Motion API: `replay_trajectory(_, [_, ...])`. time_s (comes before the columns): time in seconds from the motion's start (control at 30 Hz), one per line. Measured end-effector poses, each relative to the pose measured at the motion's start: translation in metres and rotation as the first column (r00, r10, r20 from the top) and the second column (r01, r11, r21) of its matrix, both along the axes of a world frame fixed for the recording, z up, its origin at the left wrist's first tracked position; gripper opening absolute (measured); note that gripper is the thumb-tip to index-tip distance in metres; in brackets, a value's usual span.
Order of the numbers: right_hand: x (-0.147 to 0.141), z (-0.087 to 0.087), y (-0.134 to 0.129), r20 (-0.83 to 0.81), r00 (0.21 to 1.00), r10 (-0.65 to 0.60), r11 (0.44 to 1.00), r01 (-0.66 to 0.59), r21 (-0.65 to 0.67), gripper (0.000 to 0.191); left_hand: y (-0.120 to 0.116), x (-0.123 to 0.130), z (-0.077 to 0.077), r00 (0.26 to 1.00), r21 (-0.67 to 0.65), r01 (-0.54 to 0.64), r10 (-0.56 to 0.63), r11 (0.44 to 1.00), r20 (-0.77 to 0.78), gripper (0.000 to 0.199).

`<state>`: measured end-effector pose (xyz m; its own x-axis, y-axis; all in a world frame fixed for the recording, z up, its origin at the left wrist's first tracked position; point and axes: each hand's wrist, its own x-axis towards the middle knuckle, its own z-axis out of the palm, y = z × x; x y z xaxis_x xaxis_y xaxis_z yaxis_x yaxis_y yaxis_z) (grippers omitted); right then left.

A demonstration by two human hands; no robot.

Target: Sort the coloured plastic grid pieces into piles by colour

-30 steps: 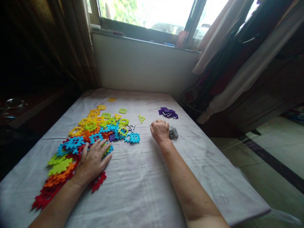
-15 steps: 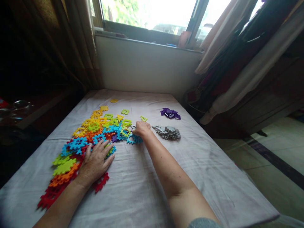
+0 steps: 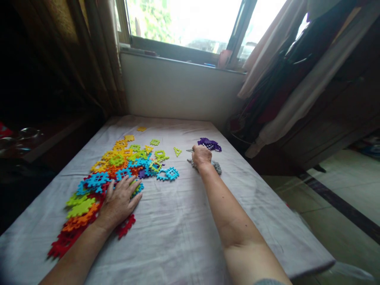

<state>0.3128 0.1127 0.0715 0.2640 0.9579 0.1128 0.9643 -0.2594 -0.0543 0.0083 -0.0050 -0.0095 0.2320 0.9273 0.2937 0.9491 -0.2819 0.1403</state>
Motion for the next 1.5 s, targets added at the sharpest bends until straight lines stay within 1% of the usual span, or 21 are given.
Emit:
replay_trajectory(0.17, [0.007,-0.001,-0.023,0.073,0.994,0.076,0.997,-0.075,-0.021,0.028,0.005,-0.006,-0.003,0.988,0.064,0.049,-0.058,0.997,0.146,0.038])
replay_trajectory(0.27, [-0.014,-0.013,-0.046,0.006,0.966,0.257,0.963,-0.257,0.079,0.029,0.011,-0.011,-0.003,0.928,0.149,0.063,-0.113,0.987,0.354,0.036])
replay_trajectory(0.33, [-0.033,-0.028,-0.064,-0.075,0.913,0.401,0.913,-0.392,0.114,0.038,0.014,-0.014,-0.001,0.842,0.186,0.046,-0.139,0.981,0.522,0.036])
replay_trajectory(0.4, [-0.051,-0.045,-0.08,-0.153,0.882,0.445,0.895,-0.437,0.087,0.057,0.018,-0.015,0.004,0.693,0.15,0.016,-0.119,0.989,0.711,0.038])
replay_trajectory(0.43, [-0.058,-0.054,-0.087,-0.187,0.878,0.441,0.897,-0.436,0.066,0.066,0.019,-0.015,0.009,0.577,0.103,0.002,-0.086,0.995,0.812,0.041])
replay_trajectory(0.53, [-0.07,-0.071,-0.103,-0.259,0.873,0.413,0.907,-0.42,0.033,0.079,0.021,-0.025,0.025,0.116,-0.051,-0.003,0.051,0.999,0.992,0.051])
replay_trajectory(0.57, [-0.072,-0.073,-0.107,-0.276,0.868,0.412,0.907,-0.419,0.035,0.08,0.021,-0.033,0.031,0.012,-0.073,0.002,0.073,0.997,0.997,0.054])
replay_trajectory(0.6, [-0.073,-0.073,-0.11,-0.289,0.864,0.412,0.907,-0.419,0.041,0.081,0.018,-0.043,0.036,-0.027,-0.083,-0.002,0.083,0.997,0.996,0.056])
replay_trajectory(0.63, [-0.075,-0.072,-0.114,-0.297,0.859,0.416,0.905,-0.422,0.047,0.082,0.015,-0.056,0.04,0.015,-0.088,-0.011,0.088,0.996,0.996,0.059])
replay_trajectory(0.67, [-0.078,-0.071,-0.117,-0.302,0.853,0.425,0.901,-0.43,0.053,0.085,0.01,-0.07,0.041,0.129,-0.092,-0.025,0.094,0.995,0.987,0.062])
replay_trajectory(0.73, [-0.088,-0.068,-0.124,-0.293,0.826,0.481,0.873,-0.482,0.071,0.093,-0.003,-0.101,0.038,0.498,-0.12,-0.07,0.139,0.99,0.856,0.072])
replay_trajectory(0.77, [-0.095,-0.067,-0.129,-0.283,0.8,0.53,0.844,-0.53,0.083,0.097,-0.011,-0.115,0.034,0.7,-0.13,-0.09,0.155,0.987,0.697,0.079])
replay_trajectory(0.8, [-0.103,-0.067,-0.133,-0.273,0.763,0.586,0.805,-0.586,0.092,0.1,-0.019,-0.127,0.027,0.844,-0.135,-0.139,0.189,0.981,0.502,0.087])
replay_trajectory(0.83, [-0.113,-0.067,-0.137,-0.264,0.718,0.644,0.759,-0.644,0.098,0.103,-0.026,-0.136,0.02,0.916,-0.149,-0.203,0.241,0.968,0.32,0.093])
replay_trajectory(0.93, [-0.142,-0.071,-0.143,-0.268,0.594,0.759,0.634,-0.768,0.094,0.104,-0.04,-0.139,0.0,0.965,-0.161,-0.256,0.263,0.953,0.023,0.094])
replay_trajectory(1.0, [-0.158,-0.074,-0.141,-0.273,0.554,0.786,0.596,-0.798,0.096,0.101,-0.04,-0.125,-0.008,0.98,-0.115,-0.198,0.2,0.973,0.007,0.087])
replay_trajectory(1.07, [-0.168,-0.075,-0.134,-0.258,0.56,0.787,0.601,-0.791,0.116,0.095,-0.031,-0.104,-0.008,0.98,-0.078,-0.195,0.197,0.978,0.029,0.083])
replay_trajectory(1.17, [-0.169,-0.073,-0.117,-0.222,0.647,0.73,0.682,-0.714,0.16,0.084,-0.009,-0.069,-0.001,0.962,-0.071,-0.256,0.261,0.964,0.078,0.076])
replay_trajectory(1.3, [-0.146,-0.068,-0.093,-0.211,0.791,0.574,0.818,-0.542,0.193,0.074,0.025,-0.037,0.006,0.922,-0.081,-0.321,0.331,0.943,0.198,0.068])
replay_trajectory(1.4, [-0.118,-0.069,-0.082,-0.219,0.86,0.461,0.884,-0.424,0.196,0.073,0.042,-0.035,0.006,0.89,-0.066,-0.318,0.321,0.946,0.323,0.064])
replay_trajectory(1.5, [-0.097,-0.073,-0.074,-0.246,0.904,0.349,0.935,-0.318,0.159,0.073,0.054,-0.06,0.005,0.869,0.022,-0.29,0.254,0.957,0.425,0.061])
